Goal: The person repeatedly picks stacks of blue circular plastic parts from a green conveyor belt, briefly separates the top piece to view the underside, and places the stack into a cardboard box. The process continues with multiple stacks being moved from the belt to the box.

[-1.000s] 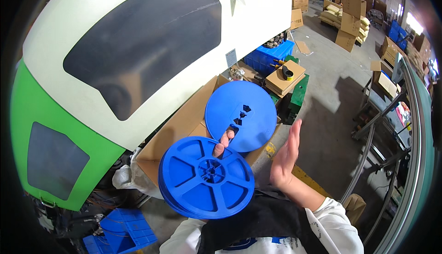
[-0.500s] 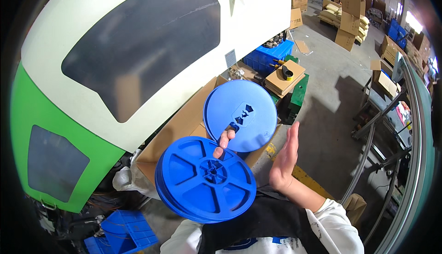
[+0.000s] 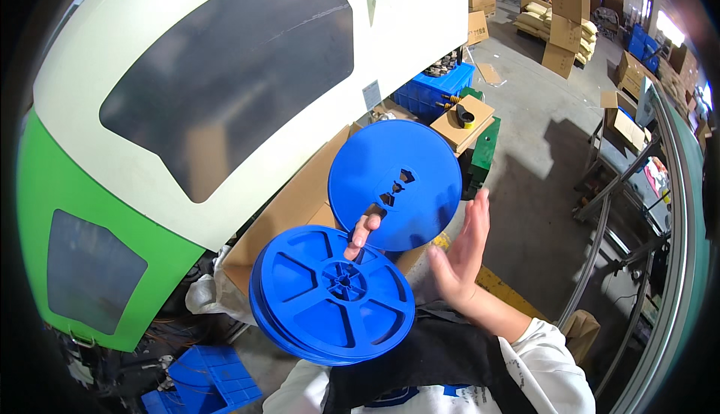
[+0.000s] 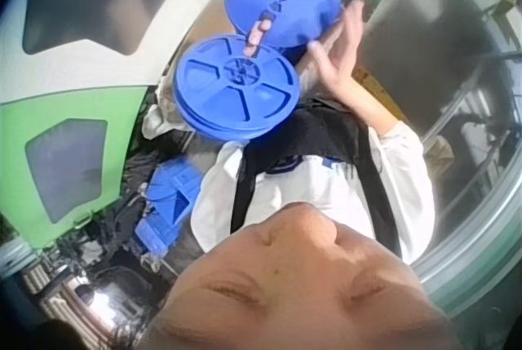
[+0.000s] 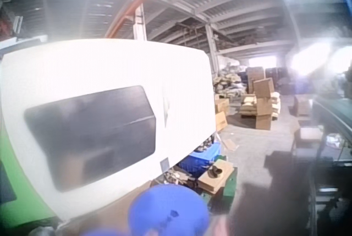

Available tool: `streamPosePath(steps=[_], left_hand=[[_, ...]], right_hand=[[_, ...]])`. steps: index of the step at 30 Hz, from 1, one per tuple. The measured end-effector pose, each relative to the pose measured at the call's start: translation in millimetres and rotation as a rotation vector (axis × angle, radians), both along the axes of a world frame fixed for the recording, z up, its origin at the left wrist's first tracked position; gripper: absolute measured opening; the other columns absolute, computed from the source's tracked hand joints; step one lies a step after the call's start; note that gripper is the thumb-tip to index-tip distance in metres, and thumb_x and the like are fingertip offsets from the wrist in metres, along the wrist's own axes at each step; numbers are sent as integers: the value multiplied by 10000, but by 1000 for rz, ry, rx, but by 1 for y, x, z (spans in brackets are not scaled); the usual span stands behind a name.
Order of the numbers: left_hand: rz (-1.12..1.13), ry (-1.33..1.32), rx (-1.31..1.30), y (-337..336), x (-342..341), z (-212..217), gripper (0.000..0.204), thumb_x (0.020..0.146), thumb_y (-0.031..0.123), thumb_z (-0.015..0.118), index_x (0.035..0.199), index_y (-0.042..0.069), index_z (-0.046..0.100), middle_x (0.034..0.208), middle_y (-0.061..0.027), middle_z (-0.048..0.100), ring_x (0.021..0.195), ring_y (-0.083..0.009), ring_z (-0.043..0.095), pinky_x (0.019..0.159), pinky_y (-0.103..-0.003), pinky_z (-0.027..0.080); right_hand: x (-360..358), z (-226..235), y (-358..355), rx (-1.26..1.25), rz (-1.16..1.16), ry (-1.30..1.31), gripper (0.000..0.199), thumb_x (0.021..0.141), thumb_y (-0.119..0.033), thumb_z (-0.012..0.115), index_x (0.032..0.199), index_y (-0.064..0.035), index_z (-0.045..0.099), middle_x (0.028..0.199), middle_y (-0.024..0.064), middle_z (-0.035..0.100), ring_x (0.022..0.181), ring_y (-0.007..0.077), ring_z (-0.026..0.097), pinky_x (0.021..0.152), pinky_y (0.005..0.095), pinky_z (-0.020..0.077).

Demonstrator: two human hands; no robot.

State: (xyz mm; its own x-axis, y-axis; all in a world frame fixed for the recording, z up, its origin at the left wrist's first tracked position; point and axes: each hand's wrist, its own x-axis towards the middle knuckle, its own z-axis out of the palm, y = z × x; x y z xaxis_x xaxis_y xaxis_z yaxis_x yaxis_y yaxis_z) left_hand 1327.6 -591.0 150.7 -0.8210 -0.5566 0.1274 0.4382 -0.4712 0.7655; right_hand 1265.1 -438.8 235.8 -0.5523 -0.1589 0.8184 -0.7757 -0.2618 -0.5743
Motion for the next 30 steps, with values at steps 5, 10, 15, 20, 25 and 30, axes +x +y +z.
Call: streamPosePath(steps=[5, 10, 15, 20, 25, 30], left_hand=[[-2, 1, 2, -2, 4, 0, 490, 924, 176, 619, 1346, 100, 384, 1195, -78, 603, 1094, -173, 570, 1025, -365, 439], [24, 1, -7, -13, 14, -5, 454, 929, 181, 613, 1328, 97, 412, 1197, -78, 603, 1102, -177, 569, 1025, -365, 438], [34, 10, 9, -19, 22, -13, 420, 935, 185, 606, 1309, 93, 440, 1199, -78, 604, 1110, -181, 567, 1026, -364, 438], [40, -2, 6, -17, 30, -10, 387, 940, 189, 600, 1290, 90, 468, 1202, -79, 605, 1118, -185, 565, 1026, -364, 437], [25, -12, 35, -13, 35, -14, 357, 945, 194, 593, 1272, 86, 496, 1204, -79, 606, 1125, -189, 563, 1026, -364, 436], [-9, -40, 80, -12, 45, -18, 330, 950, 198, 587, 1253, 83, 524, 1207, -79, 606, 1133, -193, 561, 1027, -363, 436]], right_hand=[[-3, 6, -3, 39, 203, -328, 758, 879, -108, 605, 1513, -16, 201, 1601, 205, 104, 1494, 314, 78, 1175, 500, 96], [16, 19, -2, -214, 471, 701, 746, 939, -431, 572, 1491, -14, 293, 1589, 221, 155, 1483, 403, 66, 1179, 548, 83], [-2, 5, 9, -160, 232, -104, 699, 974, -474, 464, 1501, -55, 277, 1571, 182, 243, 1469, 318, 197, 1168, 482, 169], [-31, -4, 2, -198, 455, -715, 645, 970, -443, 472, 1461, -47, 337, 1533, 114, 331, 1429, 242, 277, 1156, 400, 197], [-54, -13, 3, -186, 635, -991, 666, 938, -468, 549, 1462, -96, 377, 1472, 107, 424, 1301, 242, 434, 1071, 391, 352], [-68, -26, 1, -121, 689, -1040, 712, 908, -505, 575, 1454, -86, 391, 1427, 114, 467, 1280, 249, 459, 1059, 390, 369]])
